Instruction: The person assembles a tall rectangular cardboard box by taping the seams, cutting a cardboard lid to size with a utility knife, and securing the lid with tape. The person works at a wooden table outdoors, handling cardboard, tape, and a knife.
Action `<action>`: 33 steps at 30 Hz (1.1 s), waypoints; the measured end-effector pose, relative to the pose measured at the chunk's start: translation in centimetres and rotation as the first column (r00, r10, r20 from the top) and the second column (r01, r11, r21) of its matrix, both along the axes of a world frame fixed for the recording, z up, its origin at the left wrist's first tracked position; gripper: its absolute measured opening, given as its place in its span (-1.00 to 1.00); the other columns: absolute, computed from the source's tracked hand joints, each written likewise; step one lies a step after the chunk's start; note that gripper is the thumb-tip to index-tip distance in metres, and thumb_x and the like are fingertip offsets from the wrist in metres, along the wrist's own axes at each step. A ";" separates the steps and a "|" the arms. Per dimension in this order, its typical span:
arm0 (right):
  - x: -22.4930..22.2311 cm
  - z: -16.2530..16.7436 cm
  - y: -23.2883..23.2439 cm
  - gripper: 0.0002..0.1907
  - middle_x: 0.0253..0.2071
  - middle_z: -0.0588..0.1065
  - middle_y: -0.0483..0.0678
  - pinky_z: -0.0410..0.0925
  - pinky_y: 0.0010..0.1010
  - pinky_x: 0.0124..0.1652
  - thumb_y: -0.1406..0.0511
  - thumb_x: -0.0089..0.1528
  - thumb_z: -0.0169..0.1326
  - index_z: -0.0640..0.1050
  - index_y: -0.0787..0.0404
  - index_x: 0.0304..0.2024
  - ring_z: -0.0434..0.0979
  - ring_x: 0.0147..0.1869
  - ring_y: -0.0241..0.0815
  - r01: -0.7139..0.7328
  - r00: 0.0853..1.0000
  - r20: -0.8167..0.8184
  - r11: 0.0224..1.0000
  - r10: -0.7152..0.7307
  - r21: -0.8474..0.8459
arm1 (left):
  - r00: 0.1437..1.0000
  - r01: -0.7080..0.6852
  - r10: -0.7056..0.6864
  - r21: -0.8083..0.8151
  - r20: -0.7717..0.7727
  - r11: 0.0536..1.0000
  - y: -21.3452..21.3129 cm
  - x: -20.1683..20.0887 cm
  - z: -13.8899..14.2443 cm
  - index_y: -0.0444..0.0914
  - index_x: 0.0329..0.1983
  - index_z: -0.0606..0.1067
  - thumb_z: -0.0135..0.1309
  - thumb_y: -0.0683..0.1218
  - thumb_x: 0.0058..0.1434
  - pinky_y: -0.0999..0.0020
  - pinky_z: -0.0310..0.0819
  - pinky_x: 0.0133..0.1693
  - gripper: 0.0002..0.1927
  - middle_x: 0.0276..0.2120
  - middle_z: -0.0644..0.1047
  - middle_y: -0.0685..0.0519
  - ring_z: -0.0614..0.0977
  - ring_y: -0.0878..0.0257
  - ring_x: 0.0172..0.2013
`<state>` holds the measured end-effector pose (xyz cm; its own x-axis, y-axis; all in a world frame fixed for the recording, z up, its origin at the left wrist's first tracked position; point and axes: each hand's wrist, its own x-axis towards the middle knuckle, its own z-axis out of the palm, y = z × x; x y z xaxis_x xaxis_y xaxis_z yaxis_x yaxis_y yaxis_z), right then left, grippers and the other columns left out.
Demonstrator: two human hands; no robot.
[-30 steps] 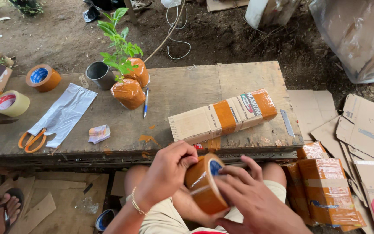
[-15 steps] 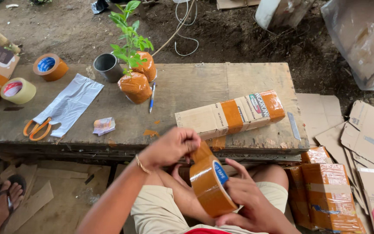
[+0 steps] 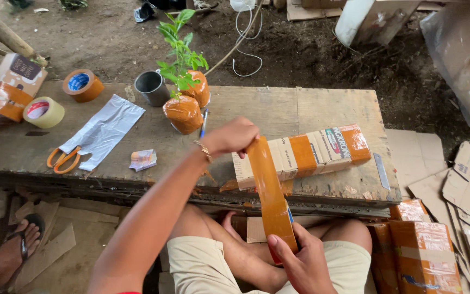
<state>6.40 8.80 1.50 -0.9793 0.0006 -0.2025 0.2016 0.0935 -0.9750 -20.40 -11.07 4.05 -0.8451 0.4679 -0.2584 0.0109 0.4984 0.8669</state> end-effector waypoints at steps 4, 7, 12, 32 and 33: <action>-0.4 -0.2 -0.5 -0.77 -0.48 0.53 -0.13 0.33 -0.54 -0.41 0.30 0.18 0.24 0.63 0.35 -0.18 0.39 -0.41 -0.42 0.006 0.999 0.036 0.995 -0.010 0.099 | 0.935 -0.168 0.070 -0.259 -0.348 0.951 3.7 1.7 -0.4 -0.44 -0.59 0.55 -0.25 0.32 0.36 0.03 0.51 -0.29 -0.20 -0.62 0.53 -0.32 0.65 -0.15 -0.49; -0.4 -0.5 -0.7 -0.74 -0.36 0.57 -0.12 0.39 -0.55 -0.32 0.31 0.21 0.22 0.61 0.38 -0.12 0.45 -0.30 -0.42 0.027 1.000 -0.002 0.998 -0.027 -0.064 | 0.892 -0.291 0.164 -0.258 -0.422 0.921 4.9 3.6 0.5 -0.41 -0.59 0.53 -0.25 0.45 0.36 0.01 0.56 -0.30 -0.12 -0.62 0.53 -0.33 0.67 -0.19 -0.44; -0.9 -0.2 -0.9 -0.61 -0.22 0.58 -0.10 0.42 -0.51 -0.24 0.32 0.20 0.20 0.55 0.37 0.05 0.51 -0.22 -0.38 0.034 0.998 0.064 0.971 -0.019 -0.235 | 0.832 -0.362 0.171 -0.282 -0.528 0.889 5.4 4.0 2.7 -0.35 -0.54 0.55 -0.19 0.46 0.31 -0.02 0.59 -0.29 -0.18 -0.55 0.56 -0.30 0.69 -0.19 -0.39; -10.2 0.0 -1.6 -0.65 -0.23 0.66 -0.04 0.45 -0.52 -0.19 0.34 0.17 0.25 0.62 0.41 -0.03 0.57 -0.22 -0.38 0.149 0.989 0.017 0.979 -0.148 -0.141 | 0.919 -0.320 0.187 -0.381 -0.347 0.868 4.4 -3.9 -1.6 -0.29 -0.32 0.61 0.05 0.33 0.20 -0.07 0.55 -0.11 -0.43 -0.31 0.63 -0.26 0.67 -0.20 -0.19; -10.3 -0.3 -1.6 -0.65 -0.23 0.66 -0.03 0.45 -0.52 -0.18 0.34 0.16 0.25 0.62 0.41 -0.03 0.58 -0.21 -0.38 0.144 0.989 0.008 0.981 -0.144 -0.128 | 0.930 -0.304 0.180 -0.393 -0.321 0.868 4.4 -4.1 -1.8 -0.30 -0.35 0.61 0.04 0.33 0.22 -0.06 0.55 -0.11 -0.41 -0.33 0.63 -0.26 0.67 -0.19 -0.20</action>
